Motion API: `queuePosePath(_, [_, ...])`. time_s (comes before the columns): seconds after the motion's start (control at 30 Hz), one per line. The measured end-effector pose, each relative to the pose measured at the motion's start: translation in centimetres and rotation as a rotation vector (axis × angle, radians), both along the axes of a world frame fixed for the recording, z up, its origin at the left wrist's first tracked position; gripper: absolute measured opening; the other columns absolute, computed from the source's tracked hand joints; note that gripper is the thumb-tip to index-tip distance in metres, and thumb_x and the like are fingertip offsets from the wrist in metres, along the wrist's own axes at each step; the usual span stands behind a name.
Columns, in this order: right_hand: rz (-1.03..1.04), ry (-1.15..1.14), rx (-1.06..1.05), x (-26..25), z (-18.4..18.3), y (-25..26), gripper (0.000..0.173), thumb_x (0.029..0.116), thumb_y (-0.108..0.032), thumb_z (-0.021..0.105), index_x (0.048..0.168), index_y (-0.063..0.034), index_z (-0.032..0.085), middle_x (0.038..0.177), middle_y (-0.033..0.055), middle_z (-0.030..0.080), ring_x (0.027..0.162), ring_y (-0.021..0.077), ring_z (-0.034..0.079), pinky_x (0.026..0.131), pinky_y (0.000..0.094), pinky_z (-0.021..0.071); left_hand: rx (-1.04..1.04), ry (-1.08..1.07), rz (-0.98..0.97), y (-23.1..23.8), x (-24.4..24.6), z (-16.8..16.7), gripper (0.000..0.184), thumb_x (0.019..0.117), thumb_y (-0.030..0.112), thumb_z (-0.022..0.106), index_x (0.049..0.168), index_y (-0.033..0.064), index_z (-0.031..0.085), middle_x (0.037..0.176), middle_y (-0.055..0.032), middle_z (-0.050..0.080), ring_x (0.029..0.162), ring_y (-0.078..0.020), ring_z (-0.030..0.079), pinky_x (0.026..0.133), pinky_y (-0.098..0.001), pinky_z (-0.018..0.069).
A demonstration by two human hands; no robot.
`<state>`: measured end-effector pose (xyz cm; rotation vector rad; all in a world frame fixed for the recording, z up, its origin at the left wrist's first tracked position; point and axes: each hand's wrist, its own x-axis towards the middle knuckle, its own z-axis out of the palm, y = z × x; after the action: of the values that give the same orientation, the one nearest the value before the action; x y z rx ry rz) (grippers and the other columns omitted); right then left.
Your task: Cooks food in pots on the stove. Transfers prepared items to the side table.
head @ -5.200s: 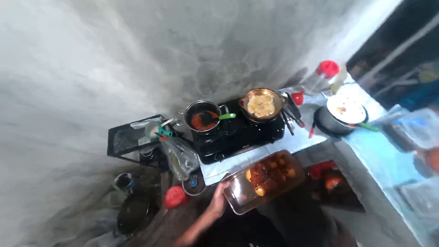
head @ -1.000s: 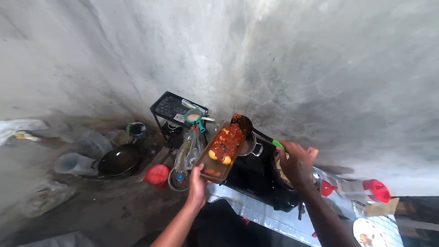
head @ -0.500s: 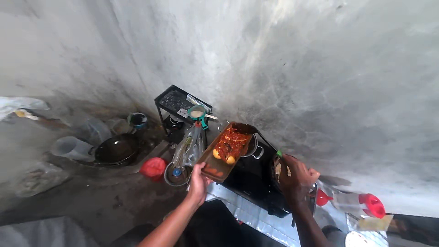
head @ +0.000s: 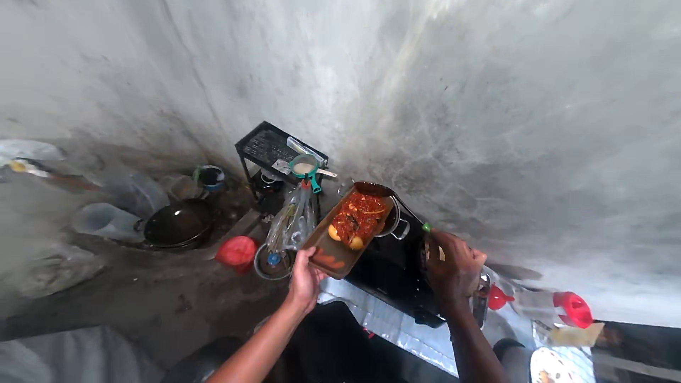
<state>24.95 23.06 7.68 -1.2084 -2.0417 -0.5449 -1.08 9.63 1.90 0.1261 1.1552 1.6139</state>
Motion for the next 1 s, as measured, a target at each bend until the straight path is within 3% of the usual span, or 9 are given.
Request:
queuePosePath(0.13, [0.039, 0.078, -0.067, 0.1, 0.6, 0.2, 0.013, 0.0947, -0.024, 0.072, 0.105, -0.0209, 0.079, 0.099, -0.0028, 0.078, 0.088, 0.0120, 0.071, 0.086, 0.0438, 0.0474, 0.035, 0.007, 0.022, -0.3, -0.8, -0.4, 0.047, 0.1084, 0.030, 0.018, 0.114, 0.0035, 0.056, 0.088, -0.0141, 0.074, 0.081, -0.0269, 0.075, 0.075, -0.0432, 0.0622])
queuePosePath(0.27, [-0.009, 0.124, -0.068, 0.8, 1.4, 1.2, 0.017, 0.0937, -0.024, 0.073, 0.108, -0.0165, 0.079, 0.098, 0.0028, 0.078, 0.086, 0.0179, 0.072, 0.084, 0.0484, 0.0498, 0.027, 0.056, 0.089, -1.3, -1.7, -1.3, 0.045, 0.1069, 0.030, 0.020, 0.117, 0.0053, 0.057, 0.091, -0.0128, 0.074, 0.084, -0.0254, 0.074, 0.074, -0.0433, 0.0621])
queuePosePath(0.4, [-0.128, -0.022, -0.186, 0.8, 1.1, 3.2, 0.023, 0.0980, -0.029, 0.066, 0.115, -0.0177, 0.077, 0.098, 0.0050, 0.077, 0.086, 0.0238, 0.071, 0.085, 0.0552, 0.0479, 0.052, 0.134, 0.174, -3.2, -3.7, -2.6, 0.046, 0.1054, 0.030, 0.019, 0.116, 0.0056, 0.056, 0.086, -0.0116, 0.075, 0.078, -0.0249, 0.075, 0.070, -0.0420, 0.0631])
queuePosePath(0.5, [-0.141, -0.221, -0.389, -0.5, -0.3, 5.2, 0.024, 0.1003, -0.023, 0.061, 0.115, -0.0123, 0.076, 0.099, 0.0146, 0.074, 0.090, 0.0366, 0.070, 0.087, 0.0653, 0.0465, 0.071, 0.188, 0.210, -5.5, -5.4, -3.2, 0.048, 0.1037, 0.031, 0.016, 0.116, 0.0058, 0.055, 0.084, -0.0099, 0.076, 0.079, -0.0242, 0.076, 0.073, -0.0422, 0.0641])
queuePosePath(0.67, [-0.122, -0.473, -0.538, -3.0, -1.4, 7.7, 0.016, 0.0980, -0.015, 0.063, 0.105, -0.0039, 0.073, 0.096, 0.0199, 0.070, 0.089, 0.0395, 0.069, 0.088, 0.0622, 0.0481, 0.095, 0.185, 0.304, -10.1, -6.6, -3.9, 0.046, 0.1005, 0.035, 0.026, 0.112, 0.0105, 0.062, 0.092, -0.0071, 0.076, 0.084, -0.0207, 0.075, 0.074, -0.0407, 0.0640])
queuePosePath(0.77, [-0.201, -0.543, -0.743, -4.6, -0.7, 7.9, 0.023, 0.0973, -0.022, 0.061, 0.101, -0.0016, 0.071, 0.097, 0.0210, 0.070, 0.089, 0.0407, 0.068, 0.083, 0.0620, 0.0498, 0.121, 0.186, 0.328, -12.7, -6.7, -4.7, 0.048, 0.1007, 0.040, 0.029, 0.112, 0.0146, 0.068, 0.097, -0.0067, 0.077, 0.087, -0.0206, 0.075, 0.074, -0.0405, 0.0643])
queuePosePath(0.87, [-0.266, -0.575, -0.921, -6.0, -0.1, 8.0, 0.031, 0.0958, -0.034, 0.059, 0.096, -0.0047, 0.071, 0.094, 0.0187, 0.071, 0.087, 0.0397, 0.070, 0.073, 0.0605, 0.0515, 0.091, 0.187, 0.369, -14.4, -6.2, -4.9, 0.052, 0.1017, 0.041, 0.024, 0.108, 0.0152, 0.070, 0.097, -0.0064, 0.078, 0.088, -0.0192, 0.076, 0.073, -0.0380, 0.0642])
queuePosePath(0.93, [-0.275, -0.557, -0.983, -6.5, 0.1, 8.3, 0.033, 0.0966, -0.036, 0.057, 0.098, -0.0067, 0.071, 0.095, 0.0176, 0.072, 0.089, 0.0387, 0.070, 0.071, 0.0595, 0.0516, 0.049, 0.201, 0.413, -14.8, -5.9, -4.9, 0.054, 0.1024, 0.039, 0.019, 0.104, 0.0154, 0.068, 0.095, -0.0046, 0.077, 0.086, -0.0174, 0.075, 0.070, -0.0365, 0.0640])
queuePosePath(1.0, [-0.283, -0.531, -0.987, -6.4, 0.4, 8.5, 0.034, 0.0988, -0.037, 0.057, 0.100, -0.0070, 0.072, 0.096, 0.0177, 0.072, 0.091, 0.0389, 0.070, 0.073, 0.0599, 0.0519, 0.062, 0.199, 0.417, -15.2, -5.8, -5.2, 0.052, 0.1021, 0.042, 0.025, 0.104, 0.0162, 0.071, 0.097, -0.0061, 0.078, 0.087, -0.0195, 0.076, 0.072, -0.0387, 0.0640])
